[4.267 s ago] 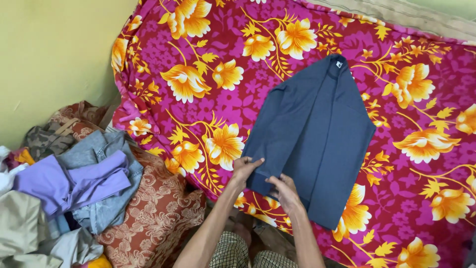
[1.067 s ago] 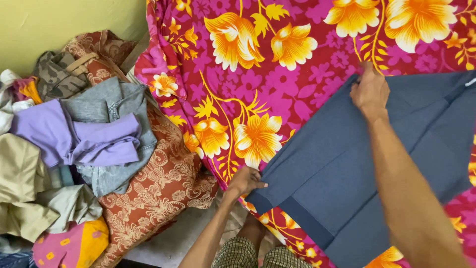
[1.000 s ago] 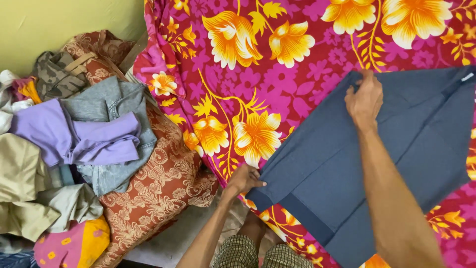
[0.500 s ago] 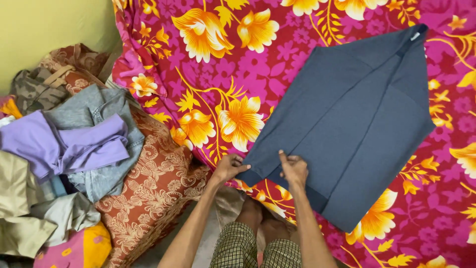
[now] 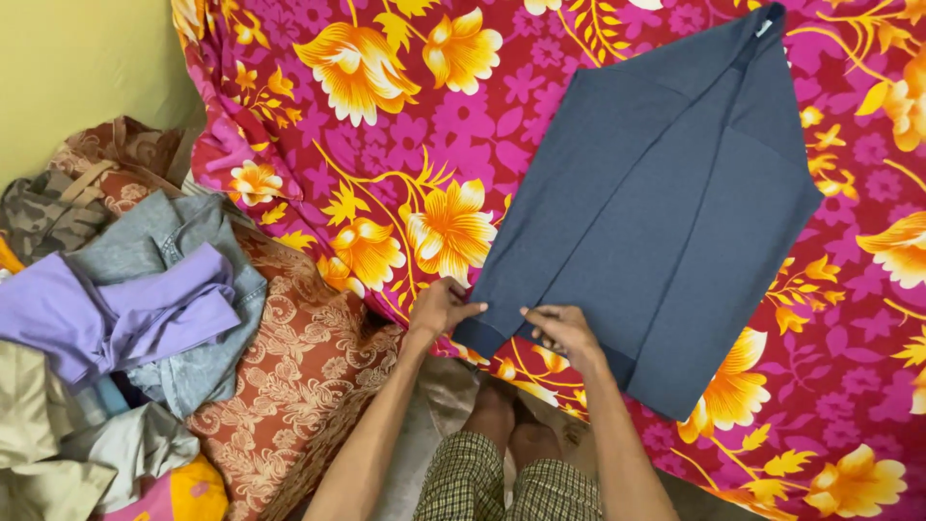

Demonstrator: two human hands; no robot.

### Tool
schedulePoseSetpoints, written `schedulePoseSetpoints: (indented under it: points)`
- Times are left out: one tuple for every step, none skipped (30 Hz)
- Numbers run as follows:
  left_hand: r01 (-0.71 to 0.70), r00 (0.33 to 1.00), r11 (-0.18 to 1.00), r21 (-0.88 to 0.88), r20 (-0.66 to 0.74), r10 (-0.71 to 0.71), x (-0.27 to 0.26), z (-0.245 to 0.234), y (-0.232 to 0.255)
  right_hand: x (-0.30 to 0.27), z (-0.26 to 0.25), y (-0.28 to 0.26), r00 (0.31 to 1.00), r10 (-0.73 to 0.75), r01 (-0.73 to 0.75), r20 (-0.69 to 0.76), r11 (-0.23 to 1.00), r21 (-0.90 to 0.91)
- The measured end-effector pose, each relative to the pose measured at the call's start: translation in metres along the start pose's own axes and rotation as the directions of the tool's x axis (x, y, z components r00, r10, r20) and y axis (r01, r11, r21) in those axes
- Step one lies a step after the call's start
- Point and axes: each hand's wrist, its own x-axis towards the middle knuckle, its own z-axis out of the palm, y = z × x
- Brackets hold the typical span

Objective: Folding a blue sweatshirt on a bed.

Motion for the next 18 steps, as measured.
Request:
schedulePoseSetpoints:
  points:
    - [-0.003,1.0,1.0,0.005,0.002,0.003,0.017,0.007,-0.003,0.002,-0.005,-0.01,1.0,-0.001,0.001,-0.002,1.0,0.005]
    - [-0.058,0.997,0.995,-0.084,-0.06,0.053,0.034,0.015,-0.005,0.005,-0.01,-0.02,0.999,0.002,0.0,-0.033,0.999,0.052]
    - [-0.119,0.987,0.978,-0.171,-0.126,0.098,0.054,0.022,-0.005,0.009,-0.016,-0.032,0.998,0.004,0.002,-0.067,0.995,0.097]
    - [-0.123,0.987,0.978,-0.168,-0.124,0.103,0.074,0.025,0.003,0.024,-0.026,-0.036,0.997,0.003,0.004,-0.071,0.995,0.101]
    - [-0.167,0.985,0.933,-0.319,-0.104,0.141,0.092,0.03,0.01,0.038,-0.036,-0.038,0.993,-0.003,0.021,-0.115,0.988,0.156]
    - [-0.201,0.98,0.863,-0.463,-0.09,0.18,0.111,0.034,0.017,0.052,-0.045,-0.04,0.987,-0.006,0.04,-0.159,0.977,0.209]
    - [-0.203,0.979,0.864,-0.461,-0.087,0.184,0.123,0.032,0.034,0.057,-0.052,-0.05,0.987,-0.007,0.041,-0.162,0.976,0.213]
    - [-0.151,0.983,0.805,-0.574,-0.003,0.182,0.135,0.03,0.052,0.063,-0.06,-0.06,0.983,-0.016,0.065,-0.181,0.961,0.27]
    - [-0.085,0.979,0.735,-0.673,0.08,0.187,0.148,0.028,0.07,0.07,-0.068,-0.071,0.98,-0.023,0.089,-0.199,0.942,0.325]
    - [-0.086,0.979,0.736,-0.671,0.082,0.188,0.161,0.031,0.08,0.076,-0.075,-0.08,0.98,-0.023,0.089,-0.2,0.941,0.328]
    - [-0.039,0.973,0.696,-0.717,0.13,0.188,0.174,0.033,0.09,0.082,-0.081,-0.089,0.977,-0.017,0.095,-0.212,0.927,0.362]
    - [0.011,0.965,0.652,-0.758,0.178,0.191,0.188,0.035,0.1,0.088,-0.088,-0.099,0.975,-0.011,0.101,-0.223,0.913,0.396]
    - [0.011,0.964,0.656,-0.755,0.182,0.193,0.204,0.037,0.108,0.096,-0.095,-0.107,0.974,-0.01,0.102,-0.226,0.91,0.401]
    - [0.029,0.96,0.644,-0.764,0.201,0.195,0.22,0.039,0.116,0.103,-0.103,-0.117,0.969,-0.006,0.112,-0.246,0.899,0.423]
    - [0.051,0.955,0.632,-0.773,0.222,0.194,0.235,0.043,0.124,0.11,-0.111,-0.124,0.964,0.003,0.12,-0.266,0.887,0.446]
    - [0.055,0.954,0.635,-0.77,0.229,0.195,0.246,0.043,0.132,0.115,-0.117,-0.132,0.963,0.008,0.119,-0.269,0.885,0.45]
    - [0.065,0.953,0.644,-0.762,0.24,0.188,0.258,0.044,0.142,0.12,-0.125,-0.141,0.957,-0.005,0.144,-0.288,0.875,0.463]
    - [0.075,0.951,0.654,-0.753,0.251,0.18,0.27,0.044,0.151,0.124,-0.133,-0.15,0.951,-0.017,0.169,-0.308,0.864,0.475]
